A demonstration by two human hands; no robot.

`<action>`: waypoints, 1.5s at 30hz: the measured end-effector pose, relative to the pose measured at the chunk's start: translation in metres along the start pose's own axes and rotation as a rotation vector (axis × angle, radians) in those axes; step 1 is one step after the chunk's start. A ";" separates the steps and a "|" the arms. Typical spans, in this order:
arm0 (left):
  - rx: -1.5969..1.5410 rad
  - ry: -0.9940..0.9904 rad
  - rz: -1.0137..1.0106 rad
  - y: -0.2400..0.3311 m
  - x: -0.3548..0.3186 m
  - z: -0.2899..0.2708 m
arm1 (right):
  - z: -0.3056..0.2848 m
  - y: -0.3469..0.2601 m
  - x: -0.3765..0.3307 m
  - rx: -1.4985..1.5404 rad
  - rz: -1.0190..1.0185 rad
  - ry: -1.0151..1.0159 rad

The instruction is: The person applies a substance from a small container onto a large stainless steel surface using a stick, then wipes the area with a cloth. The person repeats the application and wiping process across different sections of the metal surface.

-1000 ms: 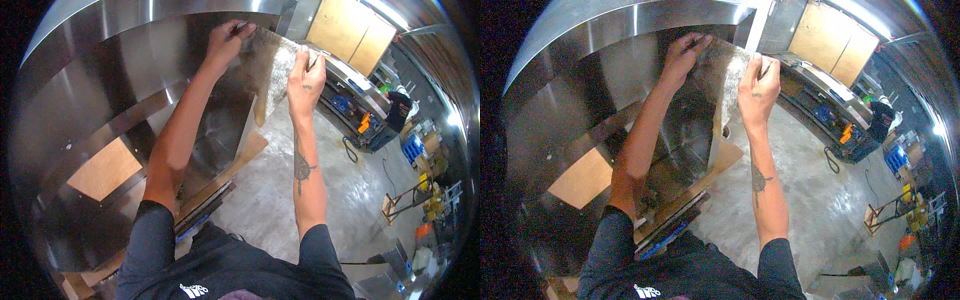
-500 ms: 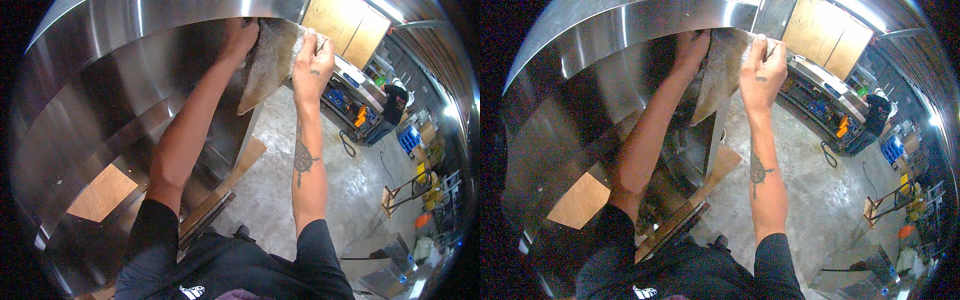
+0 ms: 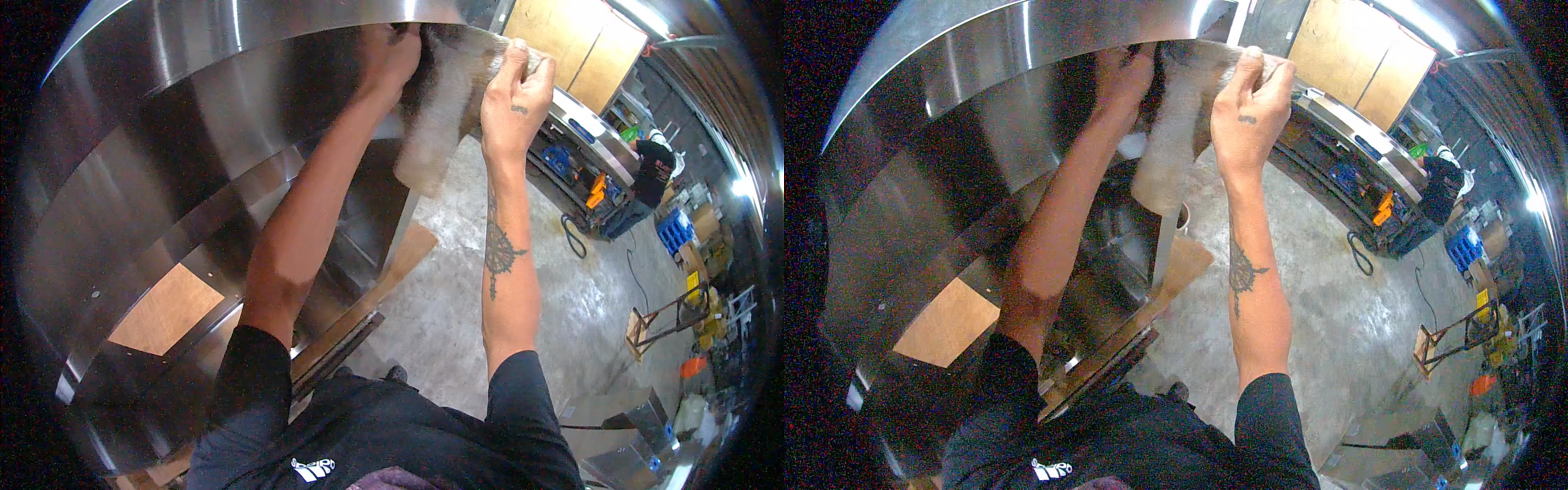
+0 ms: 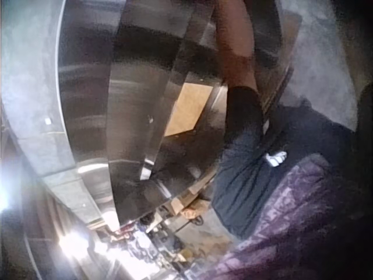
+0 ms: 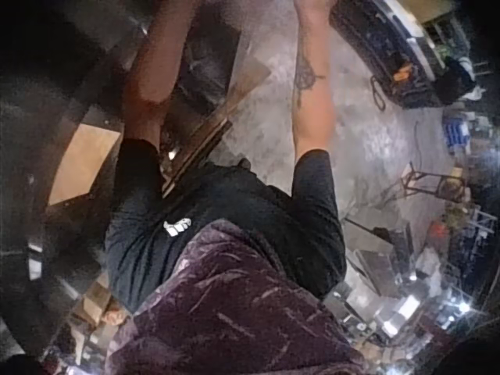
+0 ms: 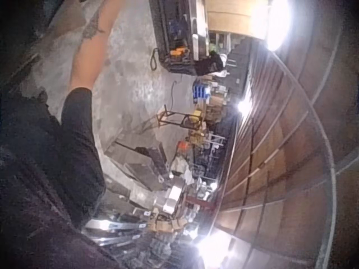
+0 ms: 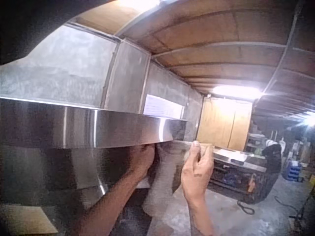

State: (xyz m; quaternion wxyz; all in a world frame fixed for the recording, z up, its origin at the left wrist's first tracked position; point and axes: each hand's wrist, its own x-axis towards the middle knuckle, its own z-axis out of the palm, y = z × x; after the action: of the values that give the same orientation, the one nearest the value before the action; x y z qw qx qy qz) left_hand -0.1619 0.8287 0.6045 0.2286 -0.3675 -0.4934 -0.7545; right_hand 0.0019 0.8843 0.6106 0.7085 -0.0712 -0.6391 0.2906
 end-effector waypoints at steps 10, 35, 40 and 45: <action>0.258 -0.059 0.063 -0.003 0.002 -0.001 | -0.003 0.032 0.012 0.234 -0.039 0.022; 0.180 0.020 -0.040 0.056 -0.089 -0.070 | -0.058 -0.001 -0.054 0.152 0.141 -0.269; 0.001 -0.117 -0.231 0.078 -0.113 -0.084 | -0.076 -0.025 -0.090 0.746 0.748 -0.178; -0.106 -0.157 -0.294 0.086 -0.101 -0.065 | -0.075 -0.030 -0.116 0.936 0.977 -0.308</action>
State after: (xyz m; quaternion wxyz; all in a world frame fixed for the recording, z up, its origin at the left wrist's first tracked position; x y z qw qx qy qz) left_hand -0.0589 0.7323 0.5596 0.0566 -0.3609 -0.5176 -0.7737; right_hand 0.0804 0.8218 0.5117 0.3537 0.0043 -0.4345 0.8283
